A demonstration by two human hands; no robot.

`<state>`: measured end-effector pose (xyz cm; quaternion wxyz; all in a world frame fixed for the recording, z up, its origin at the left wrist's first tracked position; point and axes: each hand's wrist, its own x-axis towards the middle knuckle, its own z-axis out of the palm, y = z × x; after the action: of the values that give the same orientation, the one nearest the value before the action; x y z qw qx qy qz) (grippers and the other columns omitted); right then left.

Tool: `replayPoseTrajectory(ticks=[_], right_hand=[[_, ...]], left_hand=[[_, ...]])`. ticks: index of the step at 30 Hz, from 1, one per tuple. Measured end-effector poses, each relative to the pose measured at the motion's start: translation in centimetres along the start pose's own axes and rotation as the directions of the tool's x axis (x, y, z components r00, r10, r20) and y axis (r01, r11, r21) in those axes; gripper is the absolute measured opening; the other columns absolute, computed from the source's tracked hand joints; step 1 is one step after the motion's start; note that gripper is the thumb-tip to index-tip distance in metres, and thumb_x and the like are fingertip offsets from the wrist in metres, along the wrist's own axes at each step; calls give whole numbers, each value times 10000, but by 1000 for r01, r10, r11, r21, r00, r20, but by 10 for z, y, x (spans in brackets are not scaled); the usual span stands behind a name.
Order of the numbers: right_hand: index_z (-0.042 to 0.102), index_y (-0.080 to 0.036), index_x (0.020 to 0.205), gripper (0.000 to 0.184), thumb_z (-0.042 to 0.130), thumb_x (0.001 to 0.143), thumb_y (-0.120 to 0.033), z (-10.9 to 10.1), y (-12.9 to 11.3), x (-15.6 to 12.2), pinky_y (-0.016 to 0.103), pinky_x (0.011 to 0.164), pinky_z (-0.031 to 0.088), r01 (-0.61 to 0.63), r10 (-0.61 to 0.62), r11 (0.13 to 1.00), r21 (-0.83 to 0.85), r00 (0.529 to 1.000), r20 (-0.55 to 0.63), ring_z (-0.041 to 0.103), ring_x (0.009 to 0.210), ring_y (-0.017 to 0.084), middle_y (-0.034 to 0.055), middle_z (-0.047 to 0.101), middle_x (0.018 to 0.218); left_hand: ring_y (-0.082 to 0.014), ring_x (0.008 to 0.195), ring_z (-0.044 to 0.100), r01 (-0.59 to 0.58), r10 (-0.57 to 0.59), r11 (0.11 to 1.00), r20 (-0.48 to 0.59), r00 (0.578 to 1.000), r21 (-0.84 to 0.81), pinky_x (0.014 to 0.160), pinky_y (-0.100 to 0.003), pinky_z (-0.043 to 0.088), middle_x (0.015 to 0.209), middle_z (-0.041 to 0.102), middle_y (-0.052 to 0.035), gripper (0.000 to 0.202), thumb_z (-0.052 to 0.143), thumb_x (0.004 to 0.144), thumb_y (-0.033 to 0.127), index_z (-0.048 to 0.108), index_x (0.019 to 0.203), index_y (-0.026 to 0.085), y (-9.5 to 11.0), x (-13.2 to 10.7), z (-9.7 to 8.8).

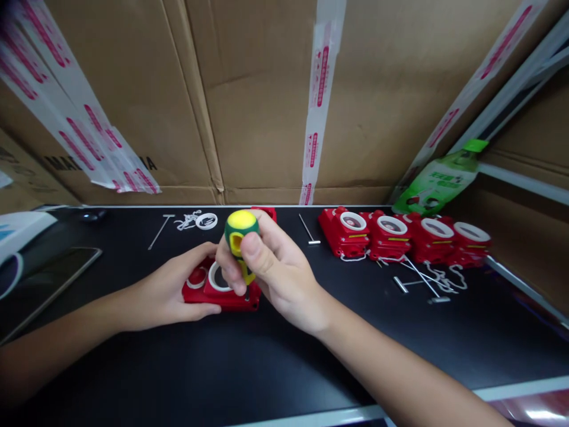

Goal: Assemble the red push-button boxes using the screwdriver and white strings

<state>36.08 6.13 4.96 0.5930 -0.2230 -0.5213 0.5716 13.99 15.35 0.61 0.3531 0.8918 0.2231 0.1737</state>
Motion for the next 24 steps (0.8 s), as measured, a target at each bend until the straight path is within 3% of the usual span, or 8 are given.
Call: replayPoseTrajectory(ticks=[3,10,14,17,20,24], right_hand=[[546,-253,1022,405,648,991,-644,0,-1,0,296,610,388,-12,12,999,31,1000,3,431,588,122,-37,532,775],[618,-221,999,545,535,987,-760,3,-4,1,300,568,374,-55,56,998,25,998,-32,371,553,117,-33,482,734],[623,-227,942,555,475,1015,-756,2,-3,3,287,525,351,-55,56,998,36,998,-30,304,507,113,-57,395,640],[641,-242,991,530,438,1043,-729,1,-3,2,287,528,371,-32,33,999,43,999,-27,318,502,118,-55,415,629],[627,-261,1068,435,550,1020,-686,-1,-3,1,283,553,393,24,-24,999,26,1000,-13,389,529,111,-43,506,714],[566,-247,993,292,652,1024,-524,-1,-2,1,287,635,433,57,-57,998,25,998,-10,481,590,93,-33,556,831]], left_hand=[[-323,1243,680,-11,11,1000,4,1000,4,1097,-487,559,1408,646,-88,746,867,844,410,472,1468,303,2,1,-1],[-292,1205,686,-31,31,999,6,999,13,1076,-441,557,1368,654,-50,697,869,847,392,497,1433,318,4,2,0],[-301,1236,676,-42,42,999,3,999,35,1101,-461,540,1401,636,-66,715,860,857,405,468,1447,309,2,0,2],[-321,1278,653,-43,43,997,-11,999,61,1116,-490,529,1444,609,-92,757,854,859,434,436,1474,295,1,-1,4],[-332,1295,637,-42,44,995,-18,999,88,1119,-499,525,1464,590,-103,783,854,853,438,421,1487,285,3,-1,4],[-292,1261,641,-85,87,992,-19,996,89,1094,-433,532,1421,598,-75,706,826,883,407,443,1466,295,8,0,2]])
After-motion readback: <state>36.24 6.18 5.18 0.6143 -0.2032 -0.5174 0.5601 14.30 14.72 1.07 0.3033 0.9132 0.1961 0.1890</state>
